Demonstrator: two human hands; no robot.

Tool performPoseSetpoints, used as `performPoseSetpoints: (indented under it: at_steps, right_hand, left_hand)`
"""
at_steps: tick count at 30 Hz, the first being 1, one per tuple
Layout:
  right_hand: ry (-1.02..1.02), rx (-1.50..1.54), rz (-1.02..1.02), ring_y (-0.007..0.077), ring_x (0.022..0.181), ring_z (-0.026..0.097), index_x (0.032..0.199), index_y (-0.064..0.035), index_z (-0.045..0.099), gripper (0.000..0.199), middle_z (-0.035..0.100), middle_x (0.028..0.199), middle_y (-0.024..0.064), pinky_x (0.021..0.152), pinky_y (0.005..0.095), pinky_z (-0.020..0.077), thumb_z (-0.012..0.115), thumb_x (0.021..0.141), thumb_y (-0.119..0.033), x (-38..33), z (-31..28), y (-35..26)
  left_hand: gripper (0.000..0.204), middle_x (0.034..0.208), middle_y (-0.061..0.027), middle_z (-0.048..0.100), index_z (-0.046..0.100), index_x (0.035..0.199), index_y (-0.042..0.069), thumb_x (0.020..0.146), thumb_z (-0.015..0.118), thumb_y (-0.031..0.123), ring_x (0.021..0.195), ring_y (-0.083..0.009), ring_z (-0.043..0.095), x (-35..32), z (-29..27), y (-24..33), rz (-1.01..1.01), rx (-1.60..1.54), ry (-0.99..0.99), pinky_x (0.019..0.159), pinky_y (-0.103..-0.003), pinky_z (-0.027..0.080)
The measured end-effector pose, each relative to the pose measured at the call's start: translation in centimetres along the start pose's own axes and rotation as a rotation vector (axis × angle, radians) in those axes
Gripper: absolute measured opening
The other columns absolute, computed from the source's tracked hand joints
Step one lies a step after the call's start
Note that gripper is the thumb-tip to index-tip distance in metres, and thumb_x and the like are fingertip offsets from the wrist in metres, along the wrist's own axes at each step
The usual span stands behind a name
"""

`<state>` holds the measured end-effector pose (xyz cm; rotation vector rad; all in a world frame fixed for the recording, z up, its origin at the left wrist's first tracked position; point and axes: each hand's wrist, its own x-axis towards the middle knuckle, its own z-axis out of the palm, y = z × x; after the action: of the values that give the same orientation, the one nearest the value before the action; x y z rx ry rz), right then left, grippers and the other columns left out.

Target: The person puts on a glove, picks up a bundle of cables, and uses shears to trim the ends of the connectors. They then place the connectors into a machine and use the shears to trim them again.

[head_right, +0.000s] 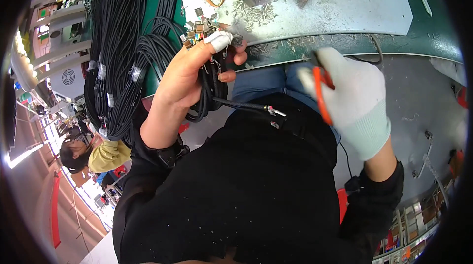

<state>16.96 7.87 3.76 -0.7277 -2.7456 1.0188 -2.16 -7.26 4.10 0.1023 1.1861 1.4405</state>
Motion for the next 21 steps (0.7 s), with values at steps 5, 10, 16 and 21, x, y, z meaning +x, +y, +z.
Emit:
performPoseSetpoints:
  at_steps: [5,10,16,21]
  right_hand:
    - [-0.053,0.303,-0.115,0.0191,0.044,0.051,0.085,0.0007,0.058,0.022,0.050,0.058,0.0116,0.046,0.0290,0.0394,0.065,0.081,-0.020,2.1,2.2,-4.6]
    - [-0.067,0.568,0.012,0.0158,0.047,0.054,0.086,-0.0008,0.059,0.018,0.054,0.059,0.0098,0.046,0.0283,0.0408,0.064,0.081,-0.017,2.5,3.3,-4.8]
    - [0.075,0.764,0.347,0.0131,0.048,0.058,0.081,-0.0010,0.058,0.020,0.057,0.057,0.0081,0.047,0.0272,0.0436,0.064,0.082,-0.020,0.5,-0.8,-3.6]
    - [0.037,0.652,0.243,0.0093,0.046,0.055,0.081,0.0018,0.058,0.023,0.056,0.056,0.0038,0.045,0.0244,0.0435,0.061,0.085,-0.021,0.0,-1.3,-2.7]
  left_hand:
    - [0.016,0.087,-0.0033,0.061,0.061,0.096,0.002,0.092,0.056,0.017,0.079,-0.0087,0.055,-0.3,1.1,-0.9,0.074,0.126,0.062,0.061,-0.026,0.045]
    - [0.017,0.085,-0.0034,0.062,0.061,0.098,0.000,0.093,0.055,0.015,0.077,-0.0084,0.057,-0.2,1.7,-1.3,0.195,0.179,0.093,0.061,-0.025,0.047]
    - [0.014,0.082,-0.0040,0.063,0.060,0.100,-0.002,0.091,0.057,0.009,0.073,-0.0091,0.060,-0.9,1.6,0.5,-0.001,0.414,-0.261,0.060,-0.022,0.047]
    - [0.017,0.081,-0.0062,0.063,0.058,0.103,-0.003,0.087,0.061,0.003,0.069,-0.0111,0.061,-1.3,2.8,0.4,0.040,0.523,-0.335,0.057,-0.023,0.047]
